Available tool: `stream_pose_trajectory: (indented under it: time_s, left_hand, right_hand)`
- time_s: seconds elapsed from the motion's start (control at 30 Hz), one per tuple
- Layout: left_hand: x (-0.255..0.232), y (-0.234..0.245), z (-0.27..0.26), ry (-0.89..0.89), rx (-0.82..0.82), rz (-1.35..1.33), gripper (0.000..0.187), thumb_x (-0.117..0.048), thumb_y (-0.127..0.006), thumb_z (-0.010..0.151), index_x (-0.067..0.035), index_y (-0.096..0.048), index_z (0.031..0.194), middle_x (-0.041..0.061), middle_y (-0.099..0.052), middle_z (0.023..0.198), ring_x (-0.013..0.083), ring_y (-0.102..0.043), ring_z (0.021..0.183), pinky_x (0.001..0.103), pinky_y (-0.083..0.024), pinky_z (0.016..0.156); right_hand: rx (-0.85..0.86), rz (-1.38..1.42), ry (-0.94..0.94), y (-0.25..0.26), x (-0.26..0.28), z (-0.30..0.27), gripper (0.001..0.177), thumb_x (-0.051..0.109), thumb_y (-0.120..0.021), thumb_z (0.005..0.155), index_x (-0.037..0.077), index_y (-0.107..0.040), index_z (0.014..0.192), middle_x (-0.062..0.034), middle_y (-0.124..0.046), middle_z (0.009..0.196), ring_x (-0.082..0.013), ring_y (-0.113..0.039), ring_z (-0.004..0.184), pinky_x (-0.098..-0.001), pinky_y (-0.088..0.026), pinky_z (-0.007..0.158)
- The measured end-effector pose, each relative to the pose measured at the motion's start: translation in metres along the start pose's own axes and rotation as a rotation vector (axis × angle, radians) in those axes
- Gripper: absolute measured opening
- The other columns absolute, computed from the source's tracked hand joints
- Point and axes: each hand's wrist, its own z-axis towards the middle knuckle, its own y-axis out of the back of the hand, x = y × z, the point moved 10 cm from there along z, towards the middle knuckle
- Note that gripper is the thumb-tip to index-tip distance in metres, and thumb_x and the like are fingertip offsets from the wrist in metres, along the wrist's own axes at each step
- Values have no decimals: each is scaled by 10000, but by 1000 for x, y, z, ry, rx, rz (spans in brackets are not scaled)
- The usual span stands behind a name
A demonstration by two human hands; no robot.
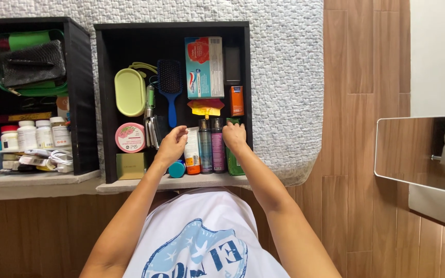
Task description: Organize personal care products and toiletries inside storage drawers on a bed.
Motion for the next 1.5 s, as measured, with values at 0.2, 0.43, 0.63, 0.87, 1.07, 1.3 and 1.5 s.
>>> stream_pose_trajectory:
  time_s: [0.2, 0.43, 0.63, 0.87, 1.07, 1.3, 1.5]
  left_hand:
    - [8, 23, -5, 13, -71, 48, 395, -161, -586, 992, -19, -598, 1360, 123, -718, 1270, 217, -690, 1172, 322, -518, 1012]
    - [9, 13, -5, -34, -43, 126, 364, -167, -607, 983, -20, -648, 1313, 141, -720, 1268, 228, -692, 1177, 332, -521, 1015]
    - [-7, -1, -2, -23, 3, 156, 375, -201, -608, 983, -40, -649, 1319, 138, -728, 1248, 238, -704, 1141, 342, -527, 1001]
    - [-15, 5, -6, -52, 1, 161, 371, -199, -600, 986, -36, -643, 1315, 144, -714, 1259, 248, -684, 1165, 351, -522, 1001]
    - [-17, 10, -9, -64, -10, 171, 363, -194, -597, 986, -30, -648, 1306, 151, -717, 1248, 254, -691, 1155, 353, -528, 1000]
    - [-16, 11, -7, -77, -22, 178, 362, -193, -598, 984, -29, -649, 1303, 154, -713, 1245, 264, -687, 1149, 363, -525, 991]
    - [-6, 6, 2, -112, -15, 223, 351, -181, -598, 982, -27, -654, 1292, 165, -700, 1257, 300, -677, 1159, 377, -523, 992]
  right_hand:
    - [94, 129, -30, 25, 28, -32, 194, 143, -676, 876, 109, -714, 1063, -118, -696, 1132, -337, -636, 1113, -531, -503, 905]
    - [32, 220, -100, 73, 16, -91, 471, 299, -861, 750, 60, -632, 1085, -166, -612, 1115, -381, -597, 1068, -481, -537, 833]
    - [-56, 44, -91, 21, 10, -90, 360, 108, -812, 773, 115, -630, 1083, -154, -586, 1108, -378, -569, 1077, -444, -552, 863]
    - [-326, 224, -50, 121, -1, -56, 669, 135, -902, 618, 53, -590, 1203, -214, -574, 1225, -410, -519, 1207, -473, -500, 996]
    - [-356, 103, 56, 81, -4, -29, 572, 90, -756, 760, 93, -616, 1315, -192, -568, 1308, -377, -520, 1250, -451, -485, 1015]
    - [-400, -149, 44, 50, 7, -53, 447, 106, -588, 919, 41, -639, 1358, -157, -607, 1265, -300, -581, 1099, -389, -500, 874]
    - [-137, 25, -17, 92, 32, -60, 186, 120, -624, 868, 117, -713, 1032, -96, -612, 1094, -295, -594, 1099, -434, -495, 902]
